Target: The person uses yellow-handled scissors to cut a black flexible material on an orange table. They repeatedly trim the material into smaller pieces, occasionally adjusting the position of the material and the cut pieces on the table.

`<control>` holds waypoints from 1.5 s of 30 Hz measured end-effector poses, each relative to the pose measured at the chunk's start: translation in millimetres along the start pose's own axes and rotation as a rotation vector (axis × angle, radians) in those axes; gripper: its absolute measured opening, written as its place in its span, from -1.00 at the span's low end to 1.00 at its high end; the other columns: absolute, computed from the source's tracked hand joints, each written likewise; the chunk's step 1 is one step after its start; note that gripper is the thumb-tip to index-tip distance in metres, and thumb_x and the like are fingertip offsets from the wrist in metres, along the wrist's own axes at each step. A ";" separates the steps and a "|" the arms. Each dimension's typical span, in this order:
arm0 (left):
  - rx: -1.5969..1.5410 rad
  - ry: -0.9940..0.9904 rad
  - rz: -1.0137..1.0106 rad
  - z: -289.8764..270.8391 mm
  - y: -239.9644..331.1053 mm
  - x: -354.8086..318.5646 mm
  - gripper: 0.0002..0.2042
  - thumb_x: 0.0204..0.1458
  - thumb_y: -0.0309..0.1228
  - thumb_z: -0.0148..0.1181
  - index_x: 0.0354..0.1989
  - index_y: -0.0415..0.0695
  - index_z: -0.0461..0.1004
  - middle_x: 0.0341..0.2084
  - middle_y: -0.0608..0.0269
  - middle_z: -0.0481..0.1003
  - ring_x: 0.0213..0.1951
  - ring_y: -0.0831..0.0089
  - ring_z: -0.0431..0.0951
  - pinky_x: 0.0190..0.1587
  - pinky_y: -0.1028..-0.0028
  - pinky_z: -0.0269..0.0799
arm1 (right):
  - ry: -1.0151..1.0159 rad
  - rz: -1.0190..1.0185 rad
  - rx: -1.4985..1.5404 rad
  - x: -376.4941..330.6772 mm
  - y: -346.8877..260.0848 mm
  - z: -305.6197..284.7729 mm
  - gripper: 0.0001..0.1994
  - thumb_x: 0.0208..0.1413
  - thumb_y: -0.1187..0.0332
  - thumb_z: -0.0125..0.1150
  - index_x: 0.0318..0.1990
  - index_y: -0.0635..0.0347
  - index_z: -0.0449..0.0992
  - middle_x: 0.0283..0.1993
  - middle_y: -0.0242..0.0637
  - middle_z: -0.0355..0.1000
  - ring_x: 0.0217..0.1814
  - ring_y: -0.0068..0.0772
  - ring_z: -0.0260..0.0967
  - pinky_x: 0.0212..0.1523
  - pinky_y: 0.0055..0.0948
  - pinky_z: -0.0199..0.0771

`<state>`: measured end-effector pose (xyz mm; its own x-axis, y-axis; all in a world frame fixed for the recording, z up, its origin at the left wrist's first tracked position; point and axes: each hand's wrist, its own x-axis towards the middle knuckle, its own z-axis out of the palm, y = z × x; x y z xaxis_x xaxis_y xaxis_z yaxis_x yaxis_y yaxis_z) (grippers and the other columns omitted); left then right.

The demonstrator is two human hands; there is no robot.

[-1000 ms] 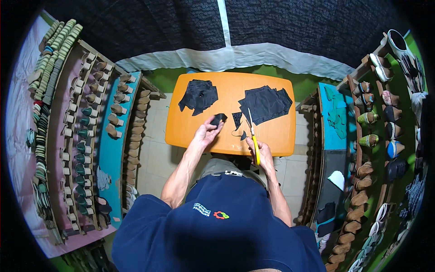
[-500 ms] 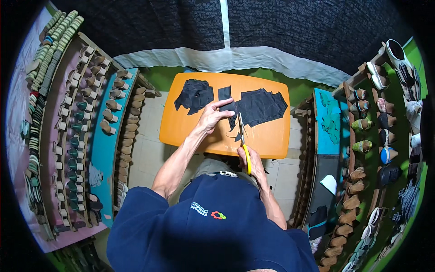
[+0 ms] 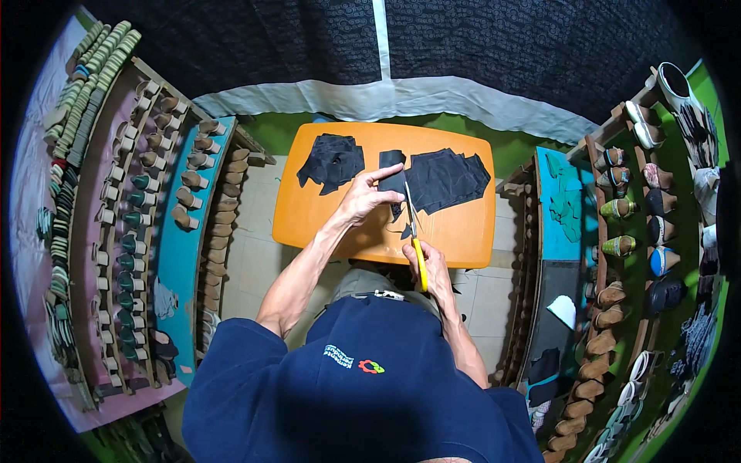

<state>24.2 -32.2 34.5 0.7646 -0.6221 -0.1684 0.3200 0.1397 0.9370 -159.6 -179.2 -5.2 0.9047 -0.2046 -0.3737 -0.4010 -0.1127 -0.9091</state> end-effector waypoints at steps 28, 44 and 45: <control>0.060 -0.046 -0.015 -1.4 6.3 -6.1 -0.38 -0.09 -0.64 0.36 0.26 -0.19 0.40 -0.19 0.29 0.60 -0.20 0.57 0.60 -0.02 0.56 0.51 | -0.051 -0.022 0.034 9.7 4.7 0.1 -0.56 0.18 -0.08 0.26 -0.43 0.11 0.40 -0.68 -0.57 0.17 -0.71 -0.69 0.11 -0.70 -0.58 0.13; 0.015 -0.069 -0.124 -29.7 20.7 -4.8 -0.50 0.04 -0.59 0.27 0.22 -0.22 0.43 0.00 0.19 0.57 -0.05 0.52 0.57 0.07 0.55 0.47 | -0.087 0.060 0.030 -0.5 -10.1 -8.7 -0.48 0.07 -0.13 0.37 -0.52 0.18 0.45 -0.69 -0.57 0.16 -0.63 -0.71 0.06 -0.61 -0.51 0.01; 0.034 -0.112 -0.158 -33.3 26.7 -3.4 -0.48 0.02 -0.61 0.28 0.23 -0.21 0.42 0.01 0.18 0.56 -0.08 0.52 0.58 0.05 0.53 0.50 | -0.091 0.061 0.027 -1.6 -10.5 -9.7 -0.49 0.07 -0.13 0.37 -0.53 0.17 0.44 -0.69 -0.58 0.16 -0.64 -0.71 0.05 -0.61 -0.51 0.00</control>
<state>48.7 -0.7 49.9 0.6382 -0.7167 -0.2811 0.4108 0.0083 0.9117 -158.3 -187.1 6.7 0.8886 -0.1205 -0.4425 -0.4527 -0.0760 -0.8884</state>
